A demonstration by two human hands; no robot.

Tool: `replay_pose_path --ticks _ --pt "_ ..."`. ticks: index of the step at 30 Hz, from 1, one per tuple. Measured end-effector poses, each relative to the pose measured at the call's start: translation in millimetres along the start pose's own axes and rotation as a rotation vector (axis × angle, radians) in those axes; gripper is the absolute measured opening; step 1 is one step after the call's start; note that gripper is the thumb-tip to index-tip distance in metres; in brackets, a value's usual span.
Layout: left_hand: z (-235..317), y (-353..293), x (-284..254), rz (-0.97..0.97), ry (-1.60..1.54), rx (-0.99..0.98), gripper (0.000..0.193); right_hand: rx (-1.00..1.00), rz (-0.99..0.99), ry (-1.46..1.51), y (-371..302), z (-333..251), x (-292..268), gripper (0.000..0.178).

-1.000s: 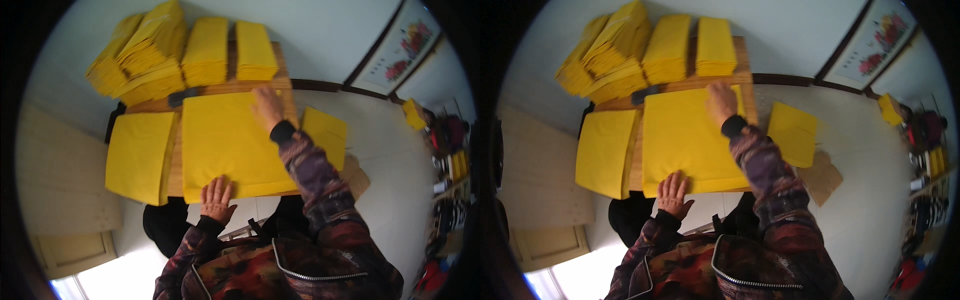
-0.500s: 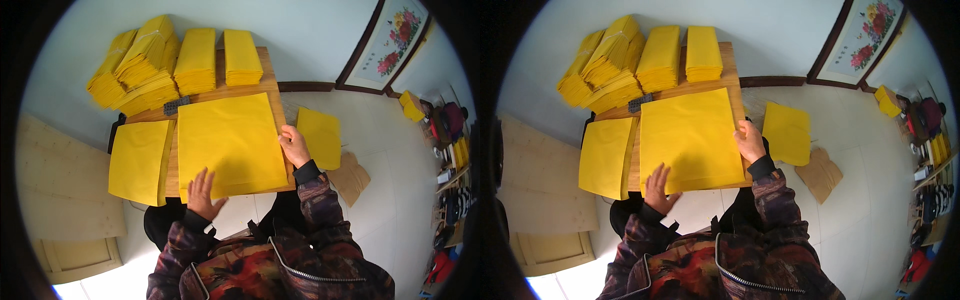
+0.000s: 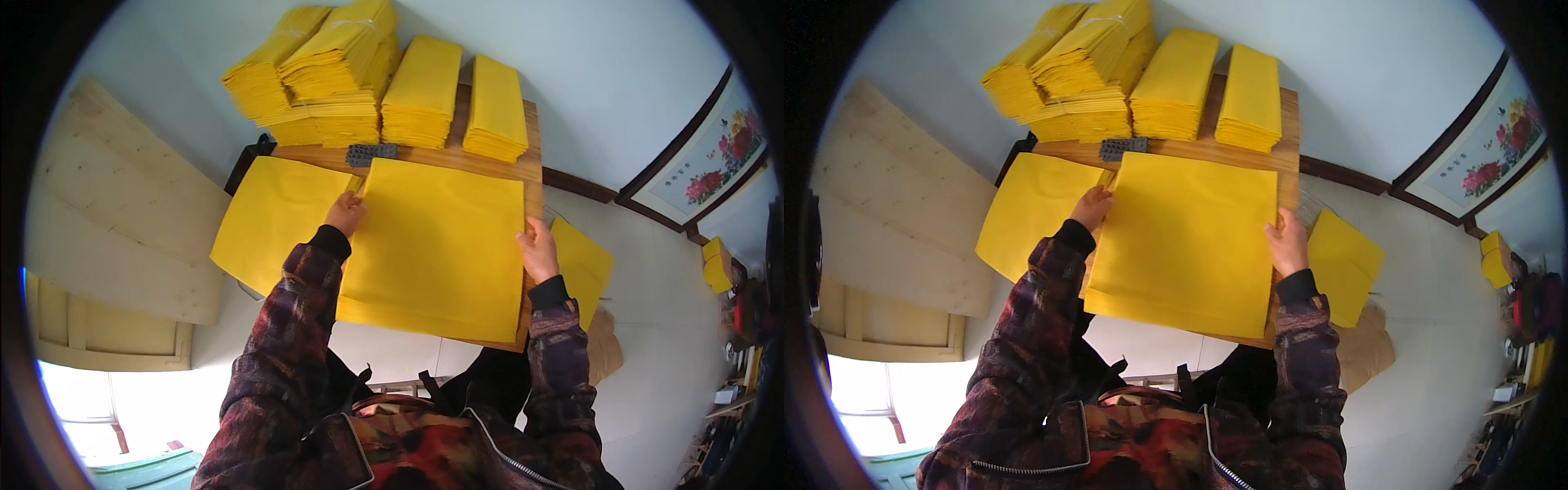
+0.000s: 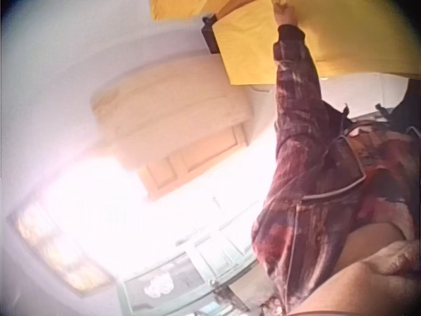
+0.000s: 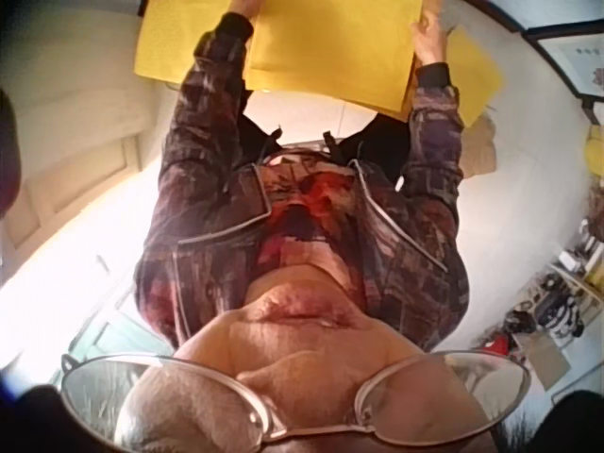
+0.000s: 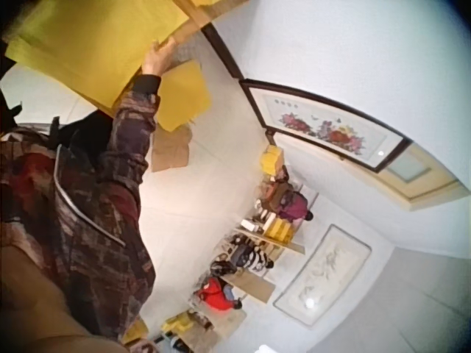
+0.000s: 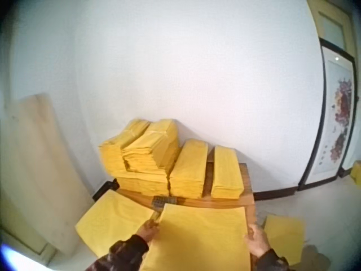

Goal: The person repeatedly folds yellow paper sheets on a wooden table, aligning edges and creasing folds by hand. The folded sheets are stacked into neat piles on the table.

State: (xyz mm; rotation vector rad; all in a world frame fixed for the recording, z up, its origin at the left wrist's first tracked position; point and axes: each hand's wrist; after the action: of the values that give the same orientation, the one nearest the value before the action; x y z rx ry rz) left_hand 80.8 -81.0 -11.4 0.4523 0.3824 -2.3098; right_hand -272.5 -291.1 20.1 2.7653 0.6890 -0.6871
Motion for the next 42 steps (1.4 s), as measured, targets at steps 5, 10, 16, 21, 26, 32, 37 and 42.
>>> replay_pose_path --ticks 5,10,16,21,26,32,37,42 --pt "7.6 5.5 1.0 -0.046 -0.166 -0.077 0.061 -0.049 0.020 -0.023 2.4 3.2 11.6 0.042" --pt "24.3 -3.8 -0.6 -0.060 -0.298 -0.165 0.059 -0.050 0.058 0.003 2.5 -4.9 8.4 0.042" --pt "23.4 -2.0 3.4 -0.070 -0.288 -0.138 0.057 0.050 -0.001 0.204 8.5 0.1 7.7 0.041" --pt "17.3 3.6 12.3 -0.093 -0.212 -0.070 0.063 0.013 0.038 0.096 5.6 -2.6 1.3 0.036" --pt "29.7 -2.0 14.0 -0.056 -0.328 -0.162 0.063 0.039 0.033 0.094 3.7 -15.8 -1.6 0.037" --pt "59.4 -3.0 9.2 -0.120 -0.383 -0.225 0.057 0.045 0.025 0.100 4.9 -12.8 -4.4 0.035" --pt "73.0 3.4 20.9 -0.091 -0.420 -0.247 0.056 0.045 0.023 0.089 5.3 -3.3 -8.8 0.038" --pt "62.6 16.4 27.5 -0.093 -0.349 -0.180 0.056 0.010 0.050 -0.004 4.5 -0.5 -13.4 0.040"
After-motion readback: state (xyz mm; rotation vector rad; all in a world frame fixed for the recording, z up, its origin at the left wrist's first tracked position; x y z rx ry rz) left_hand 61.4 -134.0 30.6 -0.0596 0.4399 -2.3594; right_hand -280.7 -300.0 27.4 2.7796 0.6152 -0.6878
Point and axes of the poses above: each hand's wrist, its own y-axis towards the middle knuckle, its own x-axis out of the palm, z = x × y, and after that the axes turned 6 degrees about y, right-handed
